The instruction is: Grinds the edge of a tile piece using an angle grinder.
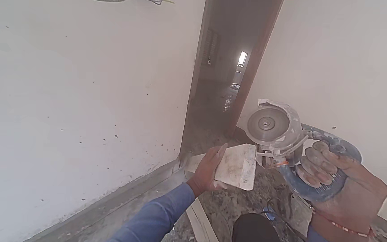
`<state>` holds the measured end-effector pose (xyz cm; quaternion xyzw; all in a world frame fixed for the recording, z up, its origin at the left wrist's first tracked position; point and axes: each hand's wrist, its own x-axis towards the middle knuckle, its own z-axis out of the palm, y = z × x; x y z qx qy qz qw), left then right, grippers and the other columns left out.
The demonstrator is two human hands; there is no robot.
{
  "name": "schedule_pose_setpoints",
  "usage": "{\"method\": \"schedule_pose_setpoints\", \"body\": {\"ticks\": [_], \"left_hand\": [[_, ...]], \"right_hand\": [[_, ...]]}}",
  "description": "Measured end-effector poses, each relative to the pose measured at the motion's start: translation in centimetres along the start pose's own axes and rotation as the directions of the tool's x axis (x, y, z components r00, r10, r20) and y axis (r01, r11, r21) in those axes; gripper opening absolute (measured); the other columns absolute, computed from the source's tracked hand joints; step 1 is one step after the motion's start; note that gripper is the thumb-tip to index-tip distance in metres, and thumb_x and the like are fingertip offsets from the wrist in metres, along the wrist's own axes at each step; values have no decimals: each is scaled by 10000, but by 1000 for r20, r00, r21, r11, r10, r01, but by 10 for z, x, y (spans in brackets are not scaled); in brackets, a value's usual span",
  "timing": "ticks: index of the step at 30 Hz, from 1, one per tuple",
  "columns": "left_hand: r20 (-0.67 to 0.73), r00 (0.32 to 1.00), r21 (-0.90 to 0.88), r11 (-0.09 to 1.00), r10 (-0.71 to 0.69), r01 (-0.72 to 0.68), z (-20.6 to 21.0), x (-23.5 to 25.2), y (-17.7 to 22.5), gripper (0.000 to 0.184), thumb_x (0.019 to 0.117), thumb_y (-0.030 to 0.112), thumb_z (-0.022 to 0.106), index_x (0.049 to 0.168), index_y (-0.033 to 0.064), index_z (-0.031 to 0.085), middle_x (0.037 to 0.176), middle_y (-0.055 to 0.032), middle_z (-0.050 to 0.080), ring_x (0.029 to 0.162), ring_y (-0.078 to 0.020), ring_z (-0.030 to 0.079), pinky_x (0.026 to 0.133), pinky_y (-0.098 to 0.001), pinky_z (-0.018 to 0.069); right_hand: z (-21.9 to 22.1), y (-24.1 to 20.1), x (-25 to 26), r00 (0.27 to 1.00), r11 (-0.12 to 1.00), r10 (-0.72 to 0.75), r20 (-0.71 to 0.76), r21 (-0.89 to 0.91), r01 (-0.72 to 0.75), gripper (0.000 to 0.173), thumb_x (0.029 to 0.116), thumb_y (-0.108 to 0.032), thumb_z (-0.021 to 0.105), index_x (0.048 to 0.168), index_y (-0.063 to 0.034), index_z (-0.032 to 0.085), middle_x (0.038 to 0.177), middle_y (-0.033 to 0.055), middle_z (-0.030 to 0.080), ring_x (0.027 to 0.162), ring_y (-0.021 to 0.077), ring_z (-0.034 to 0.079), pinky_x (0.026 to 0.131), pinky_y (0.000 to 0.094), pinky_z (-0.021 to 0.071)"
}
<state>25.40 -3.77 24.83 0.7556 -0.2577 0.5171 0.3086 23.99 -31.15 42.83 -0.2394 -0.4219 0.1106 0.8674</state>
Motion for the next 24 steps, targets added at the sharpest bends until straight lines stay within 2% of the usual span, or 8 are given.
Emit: {"method": "schedule_pose_setpoints", "body": {"ticks": [14, 24], "left_hand": [[6, 1000, 1, 1000, -27, 27, -6, 3, -3, 1258, 774, 970, 298, 1521, -35, 426, 1445, -260, 537, 1337, -304, 538, 1140, -421, 427], [-8, 1000, 0, 1000, -26, 26, -6, 4, -4, 1238, 795, 952, 307, 1521, -44, 422, 1455, -259, 532, 1351, -303, 527, 1154, -408, 411]], "right_hand": [[-5, 0, -8, 998, 998, 44, -39, -44, -46, 167, 977, -179, 578, 912, -52, 664, 603, -4, 556, 480, 94, 582, 449, 236, 524], [-1, 1, -14, 995, 991, 32, -89, -126, -44, 163, 971, -171, 548, 907, -71, 660, 585, -15, 549, 462, 72, 571, 437, 223, 517]]}}
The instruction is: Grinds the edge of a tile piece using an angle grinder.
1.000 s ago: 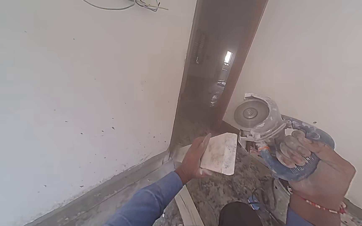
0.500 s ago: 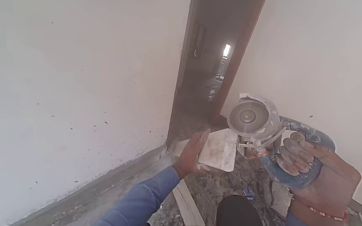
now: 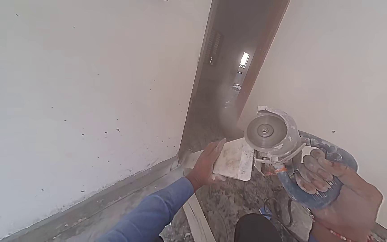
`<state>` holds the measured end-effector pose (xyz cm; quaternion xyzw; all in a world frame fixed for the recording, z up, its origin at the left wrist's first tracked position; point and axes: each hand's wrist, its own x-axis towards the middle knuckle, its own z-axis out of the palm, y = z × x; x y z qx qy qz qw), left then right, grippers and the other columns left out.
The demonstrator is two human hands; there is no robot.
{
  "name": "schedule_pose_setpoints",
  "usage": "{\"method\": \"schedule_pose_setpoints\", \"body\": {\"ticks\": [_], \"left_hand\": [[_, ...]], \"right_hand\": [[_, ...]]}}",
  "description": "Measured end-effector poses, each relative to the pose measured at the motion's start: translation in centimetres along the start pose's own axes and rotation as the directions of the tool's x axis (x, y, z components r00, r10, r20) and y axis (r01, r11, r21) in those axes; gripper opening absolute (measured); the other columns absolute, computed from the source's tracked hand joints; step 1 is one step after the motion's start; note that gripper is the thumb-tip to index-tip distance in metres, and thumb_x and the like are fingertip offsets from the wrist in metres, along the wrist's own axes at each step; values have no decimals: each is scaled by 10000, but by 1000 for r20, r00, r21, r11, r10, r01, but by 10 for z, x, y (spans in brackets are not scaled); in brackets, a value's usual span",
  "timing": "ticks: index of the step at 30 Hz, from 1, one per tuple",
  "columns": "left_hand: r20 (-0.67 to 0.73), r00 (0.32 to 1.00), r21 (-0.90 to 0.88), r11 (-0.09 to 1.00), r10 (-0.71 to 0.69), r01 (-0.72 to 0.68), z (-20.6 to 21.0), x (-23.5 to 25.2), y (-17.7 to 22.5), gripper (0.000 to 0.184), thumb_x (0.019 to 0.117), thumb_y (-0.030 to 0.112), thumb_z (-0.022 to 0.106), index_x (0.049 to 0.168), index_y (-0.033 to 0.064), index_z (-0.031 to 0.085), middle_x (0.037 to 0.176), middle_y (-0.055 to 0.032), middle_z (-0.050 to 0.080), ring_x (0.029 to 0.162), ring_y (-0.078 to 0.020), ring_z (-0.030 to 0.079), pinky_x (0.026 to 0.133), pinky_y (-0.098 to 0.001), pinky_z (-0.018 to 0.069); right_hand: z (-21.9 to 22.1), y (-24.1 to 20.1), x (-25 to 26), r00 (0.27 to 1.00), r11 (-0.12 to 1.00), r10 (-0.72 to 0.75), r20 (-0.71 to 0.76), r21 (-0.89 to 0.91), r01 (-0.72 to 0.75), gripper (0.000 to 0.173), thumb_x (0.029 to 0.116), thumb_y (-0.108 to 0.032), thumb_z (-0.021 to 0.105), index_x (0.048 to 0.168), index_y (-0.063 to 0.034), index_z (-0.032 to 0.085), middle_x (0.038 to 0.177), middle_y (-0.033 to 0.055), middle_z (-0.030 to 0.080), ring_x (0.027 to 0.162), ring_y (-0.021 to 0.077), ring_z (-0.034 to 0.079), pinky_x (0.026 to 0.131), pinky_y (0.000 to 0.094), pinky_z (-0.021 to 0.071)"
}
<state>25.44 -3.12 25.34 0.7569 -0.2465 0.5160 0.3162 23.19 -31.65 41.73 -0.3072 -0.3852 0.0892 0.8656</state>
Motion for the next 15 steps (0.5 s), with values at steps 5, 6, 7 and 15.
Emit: {"method": "schedule_pose_setpoints", "body": {"ticks": [5, 6, 7, 15], "left_hand": [[-7, 1000, 1, 1000, 6, -6, 0, -1, -1, 1227, 805, 948, 294, 1527, -36, 414, 1455, -257, 531, 1349, -303, 530, 1151, -413, 417], [-5, 1000, 2, 1000, 7, -7, 0, 0, -2, 1226, 805, 945, 297, 1529, -38, 410, 1459, -257, 527, 1353, -304, 525, 1153, -412, 413], [-6, 1000, 5, 1000, 7, -7, 0, -1, -1, 1232, 803, 948, 290, 1527, -41, 412, 1459, -256, 529, 1352, -304, 526, 1151, -412, 416], [-4, 1000, 15, 1000, -2, 2, 1, -1, -3, 1220, 807, 940, 300, 1528, -38, 412, 1464, -250, 528, 1353, -302, 526, 1157, -413, 408]], "right_hand": [[0, 2, -2, 1000, 1000, -8, -11, -7, 8, 150, 968, -156, 549, 915, -61, 652, 580, -10, 544, 456, 75, 571, 434, 229, 522], [0, 2, -2, 1000, 1000, -10, -11, -13, 10, 154, 969, -155, 548, 914, -59, 654, 579, -10, 544, 454, 74, 569, 434, 228, 522], [1, 2, -3, 1000, 1000, -10, -13, -18, 10, 159, 971, -157, 544, 909, -60, 654, 577, -12, 542, 452, 72, 567, 432, 226, 519], [-2, 3, -5, 1000, 1000, 17, -5, -6, -17, 188, 983, -170, 517, 904, -73, 657, 591, -18, 551, 471, 64, 575, 438, 214, 515]]}}
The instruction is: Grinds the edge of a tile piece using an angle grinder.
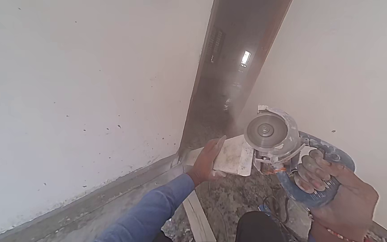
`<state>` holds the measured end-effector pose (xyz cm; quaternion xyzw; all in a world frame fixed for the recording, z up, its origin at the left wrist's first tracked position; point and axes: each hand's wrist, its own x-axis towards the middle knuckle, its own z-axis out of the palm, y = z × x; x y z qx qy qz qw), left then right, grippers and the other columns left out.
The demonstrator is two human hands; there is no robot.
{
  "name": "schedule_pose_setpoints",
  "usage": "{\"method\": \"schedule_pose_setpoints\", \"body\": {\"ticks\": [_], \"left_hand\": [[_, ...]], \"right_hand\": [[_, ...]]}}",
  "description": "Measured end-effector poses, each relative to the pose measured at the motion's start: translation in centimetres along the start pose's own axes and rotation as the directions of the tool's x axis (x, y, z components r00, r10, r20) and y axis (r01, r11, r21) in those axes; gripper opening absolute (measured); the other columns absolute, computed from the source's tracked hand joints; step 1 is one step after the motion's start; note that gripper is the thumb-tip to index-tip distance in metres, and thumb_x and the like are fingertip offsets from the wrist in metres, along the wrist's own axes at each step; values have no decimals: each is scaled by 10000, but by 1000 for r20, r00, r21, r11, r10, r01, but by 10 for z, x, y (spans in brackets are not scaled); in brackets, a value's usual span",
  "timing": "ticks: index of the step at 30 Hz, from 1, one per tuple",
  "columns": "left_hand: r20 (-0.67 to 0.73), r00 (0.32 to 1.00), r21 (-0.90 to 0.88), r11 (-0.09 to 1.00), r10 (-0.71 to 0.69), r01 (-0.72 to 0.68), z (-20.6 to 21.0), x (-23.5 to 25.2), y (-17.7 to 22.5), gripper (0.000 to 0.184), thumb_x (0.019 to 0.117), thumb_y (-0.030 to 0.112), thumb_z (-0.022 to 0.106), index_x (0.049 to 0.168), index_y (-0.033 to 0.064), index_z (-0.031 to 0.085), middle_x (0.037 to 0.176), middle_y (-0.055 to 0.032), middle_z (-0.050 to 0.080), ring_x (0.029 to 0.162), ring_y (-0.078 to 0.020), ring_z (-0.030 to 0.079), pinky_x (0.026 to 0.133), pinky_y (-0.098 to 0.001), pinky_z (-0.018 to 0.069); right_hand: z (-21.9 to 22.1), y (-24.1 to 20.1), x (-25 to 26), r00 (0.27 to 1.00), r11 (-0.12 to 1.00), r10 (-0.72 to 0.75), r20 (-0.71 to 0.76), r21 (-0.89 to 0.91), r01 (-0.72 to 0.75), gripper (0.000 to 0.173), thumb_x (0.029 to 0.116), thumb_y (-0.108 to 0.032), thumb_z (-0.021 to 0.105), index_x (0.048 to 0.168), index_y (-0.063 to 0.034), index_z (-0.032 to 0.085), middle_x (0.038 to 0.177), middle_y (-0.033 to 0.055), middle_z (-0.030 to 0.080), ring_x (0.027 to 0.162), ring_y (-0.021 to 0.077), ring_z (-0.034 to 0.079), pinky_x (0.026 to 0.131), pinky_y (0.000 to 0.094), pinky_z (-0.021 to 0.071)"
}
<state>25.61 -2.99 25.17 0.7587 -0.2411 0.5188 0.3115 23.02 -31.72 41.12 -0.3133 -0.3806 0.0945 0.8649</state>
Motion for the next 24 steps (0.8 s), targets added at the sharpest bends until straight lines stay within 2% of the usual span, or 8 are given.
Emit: {"method": "schedule_pose_setpoints", "body": {"ticks": [5, 19, 24], "left_hand": [[-13, 1000, 0, 1000, -6, 6, 0, 2, 0, 1228, 802, 945, 299, 1522, -43, 420, 1457, -252, 534, 1351, -302, 528, 1154, -417, 411], [-49, 998, 5, 1000, -26, 26, -3, 4, -4, 1227, 807, 945, 293, 1514, -48, 430, 1457, -263, 531, 1344, -302, 538, 1141, -420, 432], [-58, 998, 8, 999, -37, 37, -6, 3, -5, 1247, 797, 960, 266, 1510, -49, 437, 1455, -258, 535, 1346, -296, 535, 1143, -421, 428]], "right_hand": [[0, 1, 0, 1000, 1000, 14, -7, 19, -14, 156, 963, -166, 566, 888, -74, 665, 586, -11, 557, 466, 73, 579, 444, 229, 528], [1, 7, -3, 999, 997, 45, 13, 63, -45, 124, 959, -154, 597, 913, -53, 652, 582, -1, 540, 463, 86, 584, 442, 245, 539], [6, 10, -3, 999, 999, 36, 12, 27, -36, 162, 976, -161, 540, 896, -71, 649, 571, -16, 534, 457, 71, 576, 434, 230, 525]]}}
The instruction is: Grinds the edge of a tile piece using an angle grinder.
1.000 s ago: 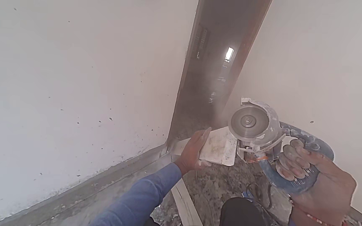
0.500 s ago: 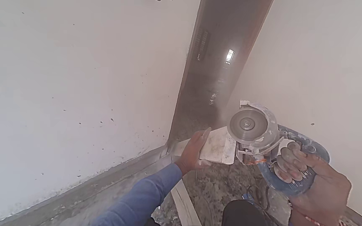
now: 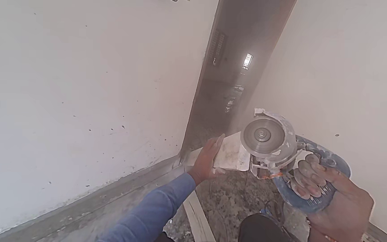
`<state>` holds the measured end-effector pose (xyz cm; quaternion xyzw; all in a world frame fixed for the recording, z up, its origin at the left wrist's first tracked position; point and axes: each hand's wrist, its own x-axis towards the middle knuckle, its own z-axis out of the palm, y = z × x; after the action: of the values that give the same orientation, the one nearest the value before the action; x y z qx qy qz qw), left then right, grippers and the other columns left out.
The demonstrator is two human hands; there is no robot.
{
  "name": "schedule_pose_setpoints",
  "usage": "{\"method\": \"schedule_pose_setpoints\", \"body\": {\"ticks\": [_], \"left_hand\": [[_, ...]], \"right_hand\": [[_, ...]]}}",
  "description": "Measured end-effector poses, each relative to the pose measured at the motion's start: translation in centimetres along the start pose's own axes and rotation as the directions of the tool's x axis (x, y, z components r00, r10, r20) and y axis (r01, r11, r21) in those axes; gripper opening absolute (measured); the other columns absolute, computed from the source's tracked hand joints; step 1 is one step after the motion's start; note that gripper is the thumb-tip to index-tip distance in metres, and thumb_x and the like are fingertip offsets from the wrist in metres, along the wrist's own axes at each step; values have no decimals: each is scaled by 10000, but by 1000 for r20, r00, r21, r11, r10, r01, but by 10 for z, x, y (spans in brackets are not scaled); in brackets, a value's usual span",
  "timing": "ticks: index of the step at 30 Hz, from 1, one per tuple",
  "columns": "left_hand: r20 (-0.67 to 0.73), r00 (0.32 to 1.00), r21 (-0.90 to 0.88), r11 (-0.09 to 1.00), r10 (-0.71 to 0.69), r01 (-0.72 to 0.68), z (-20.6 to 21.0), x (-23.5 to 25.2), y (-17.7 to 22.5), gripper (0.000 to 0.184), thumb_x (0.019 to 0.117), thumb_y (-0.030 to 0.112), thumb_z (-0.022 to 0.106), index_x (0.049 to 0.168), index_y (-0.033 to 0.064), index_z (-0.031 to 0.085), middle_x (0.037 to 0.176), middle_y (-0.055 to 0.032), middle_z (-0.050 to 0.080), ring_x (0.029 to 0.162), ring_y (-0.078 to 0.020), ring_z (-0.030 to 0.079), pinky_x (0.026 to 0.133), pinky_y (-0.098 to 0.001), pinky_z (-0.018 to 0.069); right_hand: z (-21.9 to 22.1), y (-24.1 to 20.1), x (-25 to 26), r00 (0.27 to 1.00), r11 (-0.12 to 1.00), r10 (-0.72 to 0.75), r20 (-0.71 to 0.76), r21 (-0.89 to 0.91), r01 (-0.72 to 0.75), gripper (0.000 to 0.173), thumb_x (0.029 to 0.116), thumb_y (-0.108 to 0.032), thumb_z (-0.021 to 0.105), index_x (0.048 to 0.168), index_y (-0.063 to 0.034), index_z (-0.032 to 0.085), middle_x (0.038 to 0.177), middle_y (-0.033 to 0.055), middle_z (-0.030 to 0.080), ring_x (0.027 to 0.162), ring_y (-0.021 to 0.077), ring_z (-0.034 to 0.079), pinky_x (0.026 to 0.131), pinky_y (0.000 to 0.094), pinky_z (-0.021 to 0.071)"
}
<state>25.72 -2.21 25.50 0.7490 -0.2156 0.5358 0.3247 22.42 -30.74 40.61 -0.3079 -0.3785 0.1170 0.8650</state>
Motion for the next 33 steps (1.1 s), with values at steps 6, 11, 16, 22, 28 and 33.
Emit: {"method": "schedule_pose_setpoints", "body": {"ticks": [6, 11, 16, 22, 28, 33], "left_hand": [[-16, 1000, 1, 1000, 10, -10, 0, 1, -2, 1241, 807, 955, 249, 1508, -51, 438, 1471, -257, 524, 1368, -295, 522, 1162, -424, 412], [-26, 1000, 10, 1000, 1, -1, 0, 1, -2, 1231, 809, 950, 265, 1509, -47, 439, 1452, -258, 537, 1352, -291, 532, 1151, -416, 422], [-28, 1000, 28, 1000, 4, -4, -2, 3, -2, 1227, 811, 948, 252, 1511, -42, 439, 1445, -254, 545, 1344, -292, 538, 1146, -418, 421], [-34, 999, 29, 1000, 4, -3, -2, 4, -2, 1220, 825, 937, 251, 1493, -65, 448, 1432, -270, 549, 1340, -293, 544, 1142, -412, 428], [-56, 998, 53, 999, 12, -9, 0, 5, -3, 1226, 824, 941, 223, 1484, -64, 462, 1425, -262, 560, 1337, -296, 547, 1137, -413, 429], [-57, 998, 67, 998, 6, -3, -1, 5, -3, 1232, 822, 942, 204, 1489, -62, 457, 1420, -266, 566, 1334, -299, 552, 1143, -415, 421]], "right_hand": [[-1, 2, 0, 1000, 1000, 9, 19, 23, -9, 134, 968, -153, 569, 929, -60, 657, 583, -4, 552, 470, 84, 593, 443, 239, 539], [-1, 3, -1, 999, 999, 12, 38, 32, -13, 116, 959, -149, 595, 929, -56, 658, 585, -7, 552, 474, 88, 597, 451, 244, 543], [-2, 4, -3, 1000, 1000, 19, 20, 9, -19, 127, 956, -166, 598, 923, -65, 668, 581, -11, 553, 467, 81, 589, 442, 242, 536], [-5, 4, -4, 998, 998, 32, 56, 43, -34, 115, 957, -154, 615, 934, -50, 660, 592, 4, 557, 482, 99, 601, 459, 258, 550], [-4, 4, -6, 997, 998, 50, 59, 30, -52, 113, 952, -159, 622, 926, -64, 676, 592, 2, 563, 487, 96, 602, 466, 254, 548], [-3, 5, -9, 998, 999, 32, 53, 14, -33, 109, 949, -153, 629, 946, -53, 671, 594, 4, 563, 481, 99, 599, 465, 262, 550]]}}
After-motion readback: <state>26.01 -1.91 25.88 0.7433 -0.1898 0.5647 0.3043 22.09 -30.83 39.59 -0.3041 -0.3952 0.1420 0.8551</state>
